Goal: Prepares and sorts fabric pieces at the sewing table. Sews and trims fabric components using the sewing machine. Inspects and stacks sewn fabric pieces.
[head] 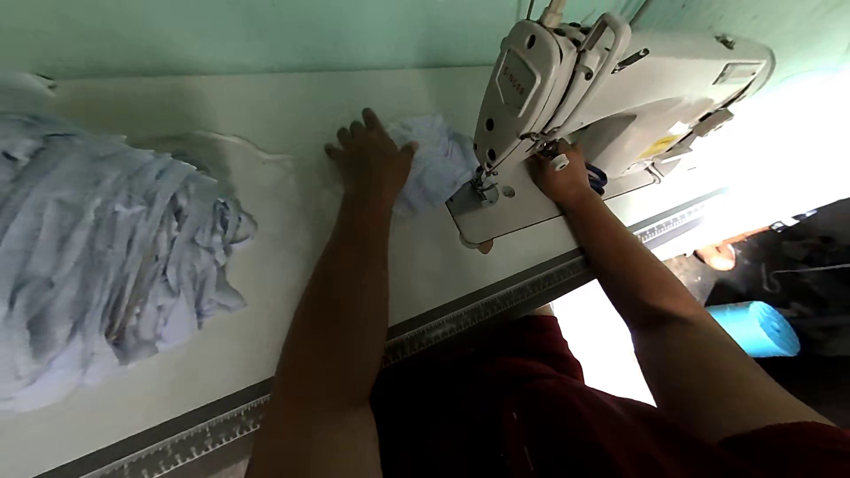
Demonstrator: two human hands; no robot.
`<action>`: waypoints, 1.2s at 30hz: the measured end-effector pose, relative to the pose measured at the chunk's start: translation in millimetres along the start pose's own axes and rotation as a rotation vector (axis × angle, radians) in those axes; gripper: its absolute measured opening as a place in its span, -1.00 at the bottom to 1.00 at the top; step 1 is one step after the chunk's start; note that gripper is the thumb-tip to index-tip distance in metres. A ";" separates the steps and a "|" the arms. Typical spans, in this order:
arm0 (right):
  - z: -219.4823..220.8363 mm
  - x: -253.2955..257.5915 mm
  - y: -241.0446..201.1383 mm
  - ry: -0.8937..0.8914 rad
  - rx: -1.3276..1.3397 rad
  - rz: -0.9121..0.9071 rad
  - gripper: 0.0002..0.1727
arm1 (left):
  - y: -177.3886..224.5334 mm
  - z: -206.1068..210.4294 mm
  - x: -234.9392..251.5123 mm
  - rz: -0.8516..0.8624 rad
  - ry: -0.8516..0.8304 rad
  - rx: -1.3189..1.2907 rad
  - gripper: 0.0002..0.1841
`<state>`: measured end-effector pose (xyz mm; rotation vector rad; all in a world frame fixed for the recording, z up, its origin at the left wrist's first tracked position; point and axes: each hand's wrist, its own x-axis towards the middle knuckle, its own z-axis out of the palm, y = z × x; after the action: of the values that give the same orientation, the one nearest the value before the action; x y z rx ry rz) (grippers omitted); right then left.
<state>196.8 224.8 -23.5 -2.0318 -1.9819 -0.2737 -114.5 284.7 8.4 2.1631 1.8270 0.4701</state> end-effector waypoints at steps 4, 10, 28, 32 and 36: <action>-2.4 0.2 -2.7 0.000 0.001 0.020 -0.67 | -6.6 -0.4 9.3 0.049 -0.058 -0.184 -0.36; 2.0 1.4 1.8 0.025 -0.008 -0.002 -0.68 | -19.2 -18.3 7.0 0.396 0.009 -0.552 -0.66; -6.4 -3.4 -1.8 0.012 0.068 0.010 -0.70 | 12.3 20.1 -2.3 0.516 -0.130 0.063 -0.54; -6.7 -3.1 -2.5 0.019 0.071 0.013 -0.70 | 14.3 19.2 -3.4 0.527 -0.125 0.075 -0.62; -7.0 -3.7 -3.4 0.028 0.078 0.008 -0.72 | 15.6 19.7 -3.8 0.529 -0.134 0.122 -0.60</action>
<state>193.8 219.0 -17.9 -1.9770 -1.9361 -0.2181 -92.9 278.4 -3.4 2.6883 1.2289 0.3099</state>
